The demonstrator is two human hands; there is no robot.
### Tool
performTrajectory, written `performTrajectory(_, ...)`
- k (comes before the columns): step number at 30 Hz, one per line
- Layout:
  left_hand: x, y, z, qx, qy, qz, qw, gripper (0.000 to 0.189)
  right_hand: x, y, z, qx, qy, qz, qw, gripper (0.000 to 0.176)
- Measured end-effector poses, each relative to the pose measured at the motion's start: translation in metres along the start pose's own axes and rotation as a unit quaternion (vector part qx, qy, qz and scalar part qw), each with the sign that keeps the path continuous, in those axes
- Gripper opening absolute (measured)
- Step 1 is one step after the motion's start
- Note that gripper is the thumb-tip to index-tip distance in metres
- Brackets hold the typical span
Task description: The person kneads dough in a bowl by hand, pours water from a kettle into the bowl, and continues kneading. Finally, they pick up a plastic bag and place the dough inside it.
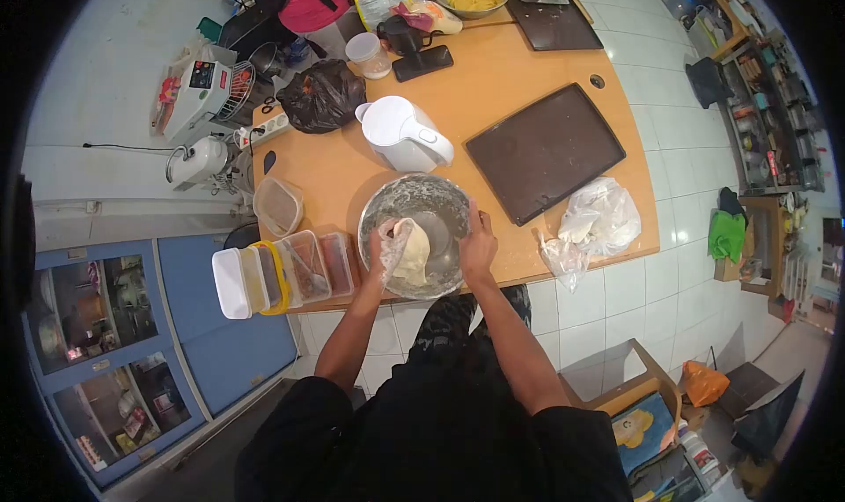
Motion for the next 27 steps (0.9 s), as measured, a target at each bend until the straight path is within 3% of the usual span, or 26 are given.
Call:
performTrajectory(5, -0.005, 0.015, 0.008, 0.07, 0.064, 0.124, 0.988, 0.016, 0.002, 0.008, -0.005, 0.013, 0.004, -0.007, 1.0, 0.068)
performTrajectory(9, 0.0, 0.021, 0.019, 0.05, -0.012, 0.098, 0.994, 0.014, 0.01, 0.009, -0.007, 0.014, 0.0, 0.006, 1.0, 0.066)
performTrajectory(10, 0.025, 0.023, 0.02, 0.026, -0.004, 0.09, 0.996, 0.011, 0.011, 0.009, -0.007, 0.014, 0.0, 0.004, 1.0, 0.066)
performTrajectory(13, 0.091, 0.019, 0.024, -0.045, -0.142, -0.018, 0.989, 0.015, 0.015, 0.007, -0.003, 0.015, -0.008, 0.001, 1.0, 0.065)
performTrajectory(16, 0.094, -0.01, 0.036, -0.175, -0.131, -0.072, 0.973, 0.02, 0.014, 0.006, -0.001, 0.017, -0.006, 0.001, 1.0, 0.065)
performTrajectory(24, 0.044, -0.063, 0.071, -0.202, -0.185, -0.141, 0.951, 0.038, 0.01, 0.013, -0.002, 0.02, 0.013, 0.025, 0.999, 0.068)
performTrajectory(27, 0.044, -0.071, 0.066, -0.221, -0.114, -0.106, 0.963, 0.033, 0.009, 0.015, -0.002, 0.036, 0.022, 0.036, 0.998, 0.069)
Point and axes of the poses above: each hand's wrist, its own z-axis away from the middle knuckle, its own y-axis out of the back of the hand, x = y × z, the point moved 7 cm from there along -z, towards the middle knuckle, and after that the axes turned 13 degrees about -y, right-handed, at the moved point
